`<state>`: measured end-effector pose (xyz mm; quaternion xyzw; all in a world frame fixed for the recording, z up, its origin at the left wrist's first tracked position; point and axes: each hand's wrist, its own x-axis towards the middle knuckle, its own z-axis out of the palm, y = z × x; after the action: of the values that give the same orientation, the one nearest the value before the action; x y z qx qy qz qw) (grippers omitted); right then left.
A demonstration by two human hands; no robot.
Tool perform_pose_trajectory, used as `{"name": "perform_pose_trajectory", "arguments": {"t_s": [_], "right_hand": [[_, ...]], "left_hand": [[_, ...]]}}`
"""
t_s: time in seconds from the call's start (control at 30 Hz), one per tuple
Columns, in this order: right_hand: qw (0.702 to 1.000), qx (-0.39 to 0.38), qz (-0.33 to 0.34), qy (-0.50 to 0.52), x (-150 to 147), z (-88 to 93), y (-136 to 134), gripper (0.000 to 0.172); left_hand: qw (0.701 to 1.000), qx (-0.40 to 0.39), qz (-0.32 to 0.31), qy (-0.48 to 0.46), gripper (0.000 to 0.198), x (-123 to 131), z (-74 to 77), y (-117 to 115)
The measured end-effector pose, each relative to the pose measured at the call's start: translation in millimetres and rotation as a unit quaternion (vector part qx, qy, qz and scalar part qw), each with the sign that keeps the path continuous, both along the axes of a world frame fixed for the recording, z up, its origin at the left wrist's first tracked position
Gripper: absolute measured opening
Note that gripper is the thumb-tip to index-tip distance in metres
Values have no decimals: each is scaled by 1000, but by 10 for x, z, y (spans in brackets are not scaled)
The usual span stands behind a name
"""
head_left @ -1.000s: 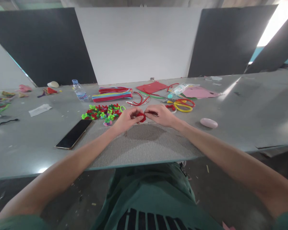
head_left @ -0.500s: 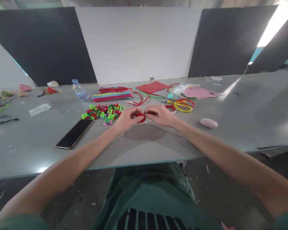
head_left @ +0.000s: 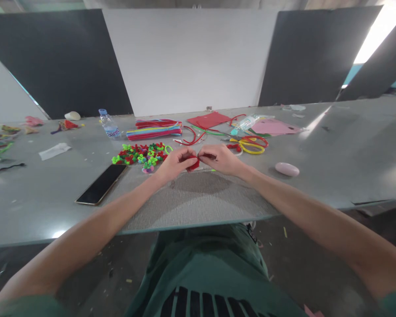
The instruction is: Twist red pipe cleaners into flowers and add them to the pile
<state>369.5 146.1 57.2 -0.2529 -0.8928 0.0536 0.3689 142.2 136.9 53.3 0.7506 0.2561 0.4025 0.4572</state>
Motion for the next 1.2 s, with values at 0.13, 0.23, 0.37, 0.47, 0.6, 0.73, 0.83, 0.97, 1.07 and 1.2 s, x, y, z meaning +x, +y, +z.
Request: {"name": "perform_pose_trajectory", "arguments": {"t_s": [0.13, 0.23, 0.37, 0.47, 0.6, 0.73, 0.83, 0.97, 1.07, 1.2], "right_hand": [[1000, -2, 9, -1, -13, -18, 9, 21], [1000, 4, 11, -5, -21, -11, -2, 24], [1000, 7, 12, -8, -27, 12, -27, 25], [1000, 7, 17, -7, -30, 23, -35, 26], [1000, 10, 21, -3, -32, 23, -29, 25], [1000, 11, 10, -9, -30, 15, -23, 23], [1000, 16, 15, -9, -32, 17, -24, 24], [999, 24, 24, -7, -38, 31, -30, 25], [999, 23, 22, -9, -37, 35, -28, 25], [1000, 23, 15, -13, -23, 22, -8, 24]], "left_hand": [[999, 24, 17, 24, 13, 4, -13, 22], [998, 32, 26, 43, 11, 4, -19, 34], [997, 35, 28, 58, 11, 0, -4, 35], [998, 35, 20, 49, 11, 5, 14, 20], [1000, -10, -17, 9, 11, 19, 21, -19], [998, -50, -43, -9, 9, 21, 13, -43], [999, -33, -36, 2, 8, 14, 9, -37], [999, -14, -31, 18, 10, 9, 3, -10], [999, -12, -25, 23, 10, 13, -2, 5], [999, -13, -25, 25, 10, 20, -10, 4]]}}
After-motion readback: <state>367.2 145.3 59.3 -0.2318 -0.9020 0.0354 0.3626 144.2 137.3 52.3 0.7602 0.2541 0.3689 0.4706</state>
